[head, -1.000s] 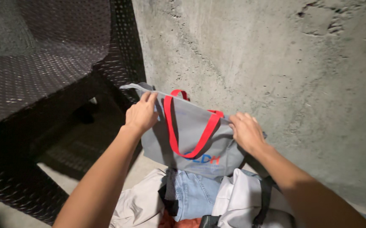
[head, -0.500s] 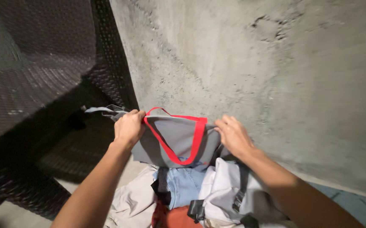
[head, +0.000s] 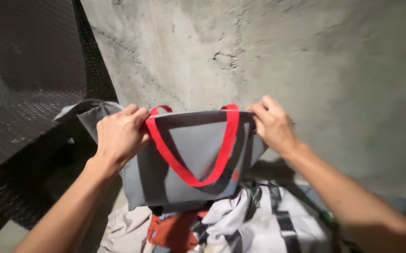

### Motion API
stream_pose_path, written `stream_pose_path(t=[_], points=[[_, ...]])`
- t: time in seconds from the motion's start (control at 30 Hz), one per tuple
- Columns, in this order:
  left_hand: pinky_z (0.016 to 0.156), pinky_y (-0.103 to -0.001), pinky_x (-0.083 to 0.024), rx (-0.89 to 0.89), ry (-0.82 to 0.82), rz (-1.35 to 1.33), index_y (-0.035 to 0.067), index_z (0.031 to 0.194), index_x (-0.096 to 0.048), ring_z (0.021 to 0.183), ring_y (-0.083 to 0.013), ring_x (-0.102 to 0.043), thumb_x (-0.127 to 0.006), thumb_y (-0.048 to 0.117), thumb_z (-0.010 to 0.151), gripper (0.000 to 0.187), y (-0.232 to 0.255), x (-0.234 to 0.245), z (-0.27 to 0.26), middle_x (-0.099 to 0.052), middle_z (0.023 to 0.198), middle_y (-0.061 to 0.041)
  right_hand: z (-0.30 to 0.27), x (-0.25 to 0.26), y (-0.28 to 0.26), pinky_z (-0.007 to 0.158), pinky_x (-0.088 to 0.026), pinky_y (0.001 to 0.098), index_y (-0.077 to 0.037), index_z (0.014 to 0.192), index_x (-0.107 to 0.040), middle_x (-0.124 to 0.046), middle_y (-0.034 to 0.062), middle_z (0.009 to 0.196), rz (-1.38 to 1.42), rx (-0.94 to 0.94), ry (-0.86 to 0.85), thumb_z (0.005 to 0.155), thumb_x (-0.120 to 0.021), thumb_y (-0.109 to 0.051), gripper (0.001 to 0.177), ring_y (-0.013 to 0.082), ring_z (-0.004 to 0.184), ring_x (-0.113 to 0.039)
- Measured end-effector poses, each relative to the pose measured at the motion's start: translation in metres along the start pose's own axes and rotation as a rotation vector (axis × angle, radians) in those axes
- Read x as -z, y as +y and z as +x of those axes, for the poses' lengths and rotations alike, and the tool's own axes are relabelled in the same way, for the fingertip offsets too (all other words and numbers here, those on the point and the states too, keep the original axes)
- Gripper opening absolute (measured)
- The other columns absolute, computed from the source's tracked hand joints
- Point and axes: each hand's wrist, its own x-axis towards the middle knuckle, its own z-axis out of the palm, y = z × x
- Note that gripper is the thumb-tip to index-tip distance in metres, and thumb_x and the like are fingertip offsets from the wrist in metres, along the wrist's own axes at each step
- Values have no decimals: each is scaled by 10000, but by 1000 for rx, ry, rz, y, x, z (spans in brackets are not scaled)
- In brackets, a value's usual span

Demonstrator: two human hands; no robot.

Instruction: The person packs a white duffel bag on the floor, placing small items and bottles inside and zipping it closed. They then open a gray tote bag, place a laptop inside, coil a black cable, and arrange bottles, clothing, and other items into the tote.

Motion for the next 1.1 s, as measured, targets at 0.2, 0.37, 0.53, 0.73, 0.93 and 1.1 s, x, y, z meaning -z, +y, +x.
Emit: stream_pose_path(t=[0.2,0.37,0.53,0.73,0.93,1.1], points=[[601,-495,-516,-105,114,-109,146,876,-700,733,-368,-670,-710,289,799,163,69,70,3,-650,827,-89,-4,126,-19,786,-514,443,-40,1039,-701,-562,152,938,-129,54,9,860,-695,59,205,350,889,-619],[606,-508,-520,-144,151,-239,135,813,-699,758,-379,-678,-694,299,828,164,131,87,-16,-673,810,-102,-40,211,-31,764,-518,433,-48,1068,-710,-576,154,960,-197,-6,-65,935,-724,-11,139,341,862,-631],[612,-522,-532,-102,14,-319,142,803,-725,751,-398,-681,-674,383,870,255,187,69,-57,-700,820,-120,-104,258,-45,739,-516,439,-52,1053,-706,-580,154,936,-251,-110,-156,939,-739,-71,120,352,840,-635],[634,-518,-544,-92,-165,-444,162,890,-763,752,-403,-689,-664,412,877,269,220,17,-125,-715,834,-146,-197,257,-56,729,-511,436,-67,1015,-697,-574,153,912,-250,-242,-288,885,-727,-93,137,359,828,-627],[648,-506,-545,-64,-241,-469,146,915,-755,755,-381,-691,-674,275,816,182,235,-25,-171,-695,850,-115,-260,233,-61,683,-501,428,-86,945,-696,-557,145,847,-219,-336,-386,866,-728,-132,97,344,777,-616],[636,-508,-540,-29,-247,-527,114,884,-732,738,-385,-687,-676,252,820,162,251,-32,-176,-691,851,-111,-278,237,-46,679,-505,421,-80,986,-701,-551,137,838,-161,-358,-407,850,-717,-118,143,333,762,-614]])
